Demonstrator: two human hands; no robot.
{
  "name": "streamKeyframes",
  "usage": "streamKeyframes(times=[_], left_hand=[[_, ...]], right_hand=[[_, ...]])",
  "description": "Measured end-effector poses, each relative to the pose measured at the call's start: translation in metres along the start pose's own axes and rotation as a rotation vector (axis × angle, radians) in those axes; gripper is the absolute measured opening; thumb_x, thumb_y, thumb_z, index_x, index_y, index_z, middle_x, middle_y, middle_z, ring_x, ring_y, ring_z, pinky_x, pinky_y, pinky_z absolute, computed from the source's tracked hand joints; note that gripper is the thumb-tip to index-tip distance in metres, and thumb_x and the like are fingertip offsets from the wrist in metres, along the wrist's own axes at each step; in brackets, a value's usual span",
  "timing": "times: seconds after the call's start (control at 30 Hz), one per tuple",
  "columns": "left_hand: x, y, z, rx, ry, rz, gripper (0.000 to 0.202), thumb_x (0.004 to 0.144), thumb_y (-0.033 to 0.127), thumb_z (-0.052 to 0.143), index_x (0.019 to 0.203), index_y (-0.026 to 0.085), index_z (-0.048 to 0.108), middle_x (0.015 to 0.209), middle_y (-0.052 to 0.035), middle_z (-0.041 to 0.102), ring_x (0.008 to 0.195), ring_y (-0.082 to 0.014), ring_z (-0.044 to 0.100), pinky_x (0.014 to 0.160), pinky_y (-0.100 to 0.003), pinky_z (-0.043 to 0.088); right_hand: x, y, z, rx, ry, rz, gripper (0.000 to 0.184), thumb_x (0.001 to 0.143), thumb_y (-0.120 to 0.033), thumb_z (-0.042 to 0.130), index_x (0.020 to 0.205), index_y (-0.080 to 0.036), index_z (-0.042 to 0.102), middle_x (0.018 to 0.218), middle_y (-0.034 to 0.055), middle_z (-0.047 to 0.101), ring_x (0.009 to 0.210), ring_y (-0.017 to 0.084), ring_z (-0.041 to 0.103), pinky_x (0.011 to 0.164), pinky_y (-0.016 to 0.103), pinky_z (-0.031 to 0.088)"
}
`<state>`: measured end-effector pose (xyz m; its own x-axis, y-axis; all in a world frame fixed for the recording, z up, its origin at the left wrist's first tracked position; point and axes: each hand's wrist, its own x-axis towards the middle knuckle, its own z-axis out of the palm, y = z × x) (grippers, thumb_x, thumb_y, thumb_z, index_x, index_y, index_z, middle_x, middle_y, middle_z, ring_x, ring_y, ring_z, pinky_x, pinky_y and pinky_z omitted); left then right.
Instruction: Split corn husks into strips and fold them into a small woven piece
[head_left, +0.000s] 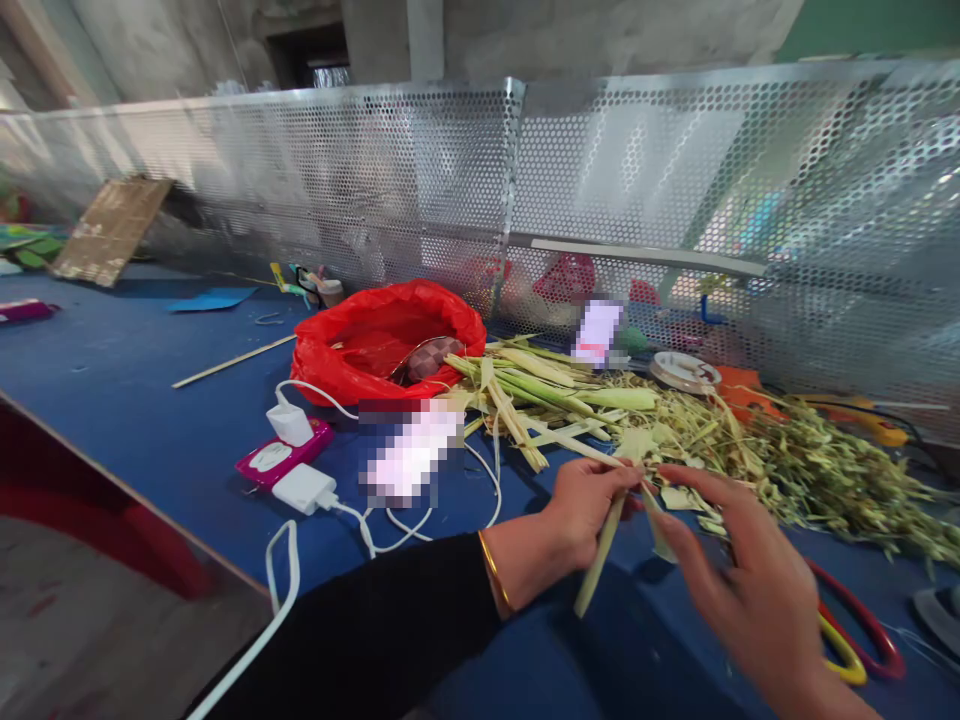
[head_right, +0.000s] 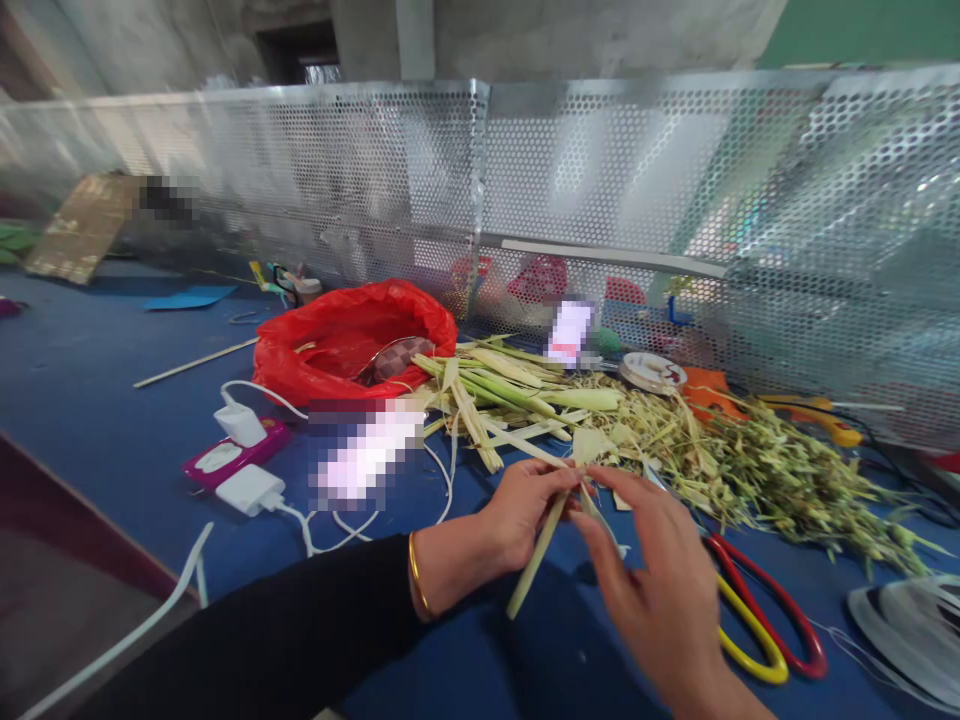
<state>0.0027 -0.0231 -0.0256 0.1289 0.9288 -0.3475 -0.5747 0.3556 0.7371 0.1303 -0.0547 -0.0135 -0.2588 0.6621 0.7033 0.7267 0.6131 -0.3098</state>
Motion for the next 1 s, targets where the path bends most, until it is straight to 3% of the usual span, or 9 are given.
streamKeyframes(times=[0.1,0.2,0.37,0.5,0.6,0.73,0.9,1.0], left_hand=[[-0.003,0.000,0.005,0.014,-0.034,0.099,0.021,0.061,0.023,0.076,0.071,0.009,0.064,0.061,-0.0007,0.061,0.051,-0.0077,0.052,0.056,-0.022,0.042],[-0.008,0.000,0.007,0.053,-0.061,0.177,0.022,0.056,0.026,0.076,0.068,0.010,0.064,0.059,0.0004,0.061,0.047,-0.0060,0.051,0.052,-0.020,0.039],[-0.014,0.003,0.009,0.150,-0.051,0.213,0.017,0.060,0.024,0.071,0.070,0.012,0.065,0.063,-0.0016,0.066,0.048,-0.0066,0.052,0.049,-0.019,0.037],[-0.012,0.001,0.006,0.266,-0.021,0.266,0.011,0.062,0.022,0.069,0.067,0.013,0.066,0.061,-0.0016,0.065,0.046,-0.0081,0.053,0.048,-0.021,0.040],[-0.009,-0.002,0.002,0.372,0.019,0.223,0.012,0.065,0.024,0.068,0.071,0.013,0.068,0.063,-0.0026,0.066,0.048,-0.0104,0.055,0.044,-0.021,0.039],[-0.009,0.001,0.000,0.448,-0.048,0.216,0.017,0.071,0.030,0.064,0.075,0.014,0.069,0.067,-0.0040,0.067,0.050,-0.0102,0.055,0.043,-0.020,0.038],[-0.020,0.011,0.003,0.592,-0.181,0.202,0.021,0.073,0.033,0.061,0.077,0.014,0.069,0.072,-0.0050,0.067,0.046,-0.0074,0.052,0.040,-0.018,0.035],[-0.028,0.016,0.006,0.645,-0.329,0.106,0.022,0.072,0.034,0.062,0.074,0.013,0.068,0.072,-0.0049,0.066,0.045,-0.0069,0.051,0.041,-0.018,0.035]], right_hand=[[-0.015,0.025,-0.004,0.043,-0.143,0.197,0.033,0.086,-0.046,0.049,0.104,-0.020,0.059,0.097,0.0082,0.068,0.088,0.025,0.065,0.074,0.034,0.050],[-0.019,0.028,-0.003,0.166,-0.251,0.298,0.030,0.086,-0.044,0.051,0.102,-0.021,0.060,0.086,0.0034,0.070,0.074,0.019,0.066,0.063,0.025,0.051],[-0.016,0.017,-0.004,0.234,-0.294,0.277,0.025,0.088,-0.041,0.048,0.085,-0.020,0.062,0.064,-0.0015,0.061,0.057,0.014,0.058,0.053,0.020,0.046],[-0.017,0.011,-0.008,0.234,-0.261,0.232,0.024,0.088,-0.039,0.047,0.081,-0.020,0.061,0.062,-0.0013,0.061,0.053,0.013,0.055,0.050,0.020,0.043],[-0.019,0.009,-0.009,0.234,-0.268,0.192,0.022,0.089,-0.036,0.047,0.084,-0.021,0.062,0.059,-0.0026,0.059,0.049,0.012,0.053,0.047,0.020,0.041],[-0.020,0.011,-0.011,0.168,-0.243,0.154,0.022,0.089,-0.038,0.047,0.090,-0.022,0.063,0.074,0.0005,0.066,0.063,0.015,0.061,0.056,0.022,0.046],[-0.012,0.019,-0.020,0.019,0.026,0.220,0.027,0.087,-0.044,0.049,0.097,-0.022,0.061,0.087,0.0054,0.064,0.080,0.021,0.062,0.071,0.031,0.048],[-0.007,0.027,-0.024,0.046,-0.001,0.149,0.033,0.088,-0.043,0.047,0.111,-0.022,0.059,0.109,0.0092,0.062,0.103,0.025,0.057,0.086,0.037,0.045]])
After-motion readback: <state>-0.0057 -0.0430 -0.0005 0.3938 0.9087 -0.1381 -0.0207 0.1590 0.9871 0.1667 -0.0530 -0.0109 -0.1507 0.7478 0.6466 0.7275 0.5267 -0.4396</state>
